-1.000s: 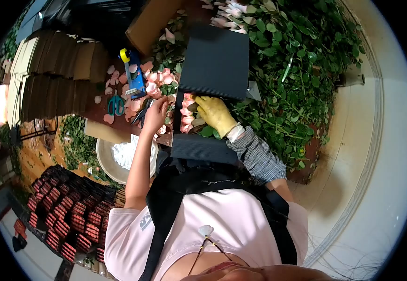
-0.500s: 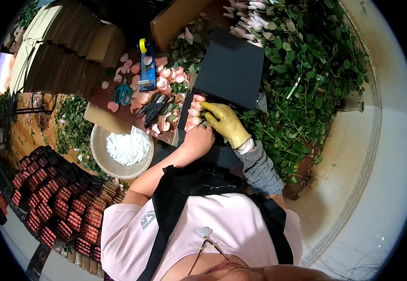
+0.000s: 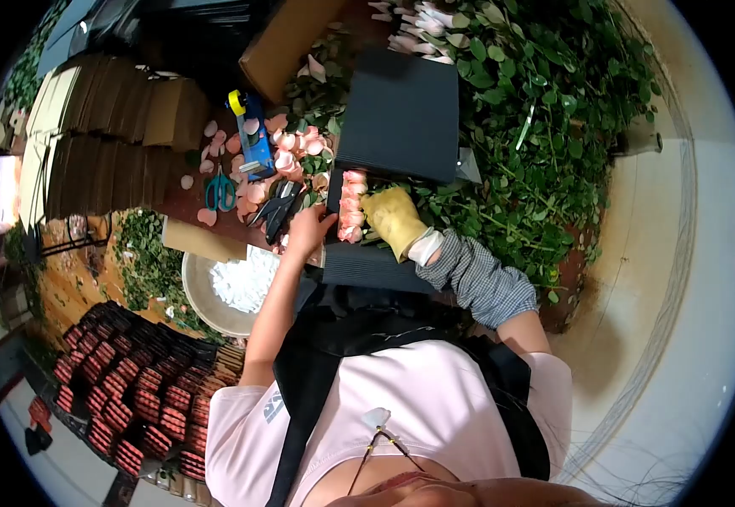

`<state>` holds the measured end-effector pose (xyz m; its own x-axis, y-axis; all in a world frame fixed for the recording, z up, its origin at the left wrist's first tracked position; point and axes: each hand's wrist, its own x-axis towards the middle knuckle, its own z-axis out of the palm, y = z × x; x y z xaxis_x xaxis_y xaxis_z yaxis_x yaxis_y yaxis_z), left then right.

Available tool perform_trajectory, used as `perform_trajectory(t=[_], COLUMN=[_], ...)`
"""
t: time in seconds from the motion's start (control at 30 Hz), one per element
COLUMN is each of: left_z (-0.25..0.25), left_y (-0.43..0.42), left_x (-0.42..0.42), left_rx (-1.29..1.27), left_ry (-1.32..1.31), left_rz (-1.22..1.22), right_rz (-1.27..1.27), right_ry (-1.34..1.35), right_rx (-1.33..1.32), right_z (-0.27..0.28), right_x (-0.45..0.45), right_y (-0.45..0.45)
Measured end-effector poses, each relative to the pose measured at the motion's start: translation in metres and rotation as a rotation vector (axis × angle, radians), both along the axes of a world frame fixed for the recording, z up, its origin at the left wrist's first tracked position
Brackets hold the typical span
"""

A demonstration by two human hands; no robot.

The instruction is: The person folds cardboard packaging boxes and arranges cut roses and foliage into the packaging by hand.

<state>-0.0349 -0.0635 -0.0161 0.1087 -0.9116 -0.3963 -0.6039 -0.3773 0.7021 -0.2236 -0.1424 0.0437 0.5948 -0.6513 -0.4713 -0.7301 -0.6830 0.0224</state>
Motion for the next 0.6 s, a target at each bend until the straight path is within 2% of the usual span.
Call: perform_trajectory(t=[0.07,0.17,0.23,0.3,0.43,0.5,0.6], left_z=[-0.006,0.005,0.000,-0.004,-0.011,-0.009,0.013], left_y=[0.000,0.000,0.003,0.004,0.005,0.004,0.001], left_x=[-0.004,-0.005,-0.008,-0.009,-0.009,-0.007,0.002], left_rx=[-0.039,0.017,-0.131,-0.160,-0.178,-0.248,-0.135], left_ry=[0.001,0.139,0.016,-0.034,-0.062,-0.007,-0.084], left_rz=[-0.012,0.065,0.009,-0.001,-0.013,-0.010,-0.106], right_rz=[0.102,0.135,0.153,0.115,0.187,0.137,0.107], right_ry=[-0.197,-0.158,-0.183,-0.113,-0.005,0.063,-0.028], right_rx=[-0.019,-0.066,-0.115,-0.060,-0.122,-0.017,0.040], right_z=[0.004,-0.001,-0.012,-0.017,-0.006,-0.006,-0.003], right_x=[-0.010,-0.008,-0.008,-0.006,-0.002,0.002,0.001], right_y=[0.001,0.004,0.003,0.002,0.003,0.000,-0.002])
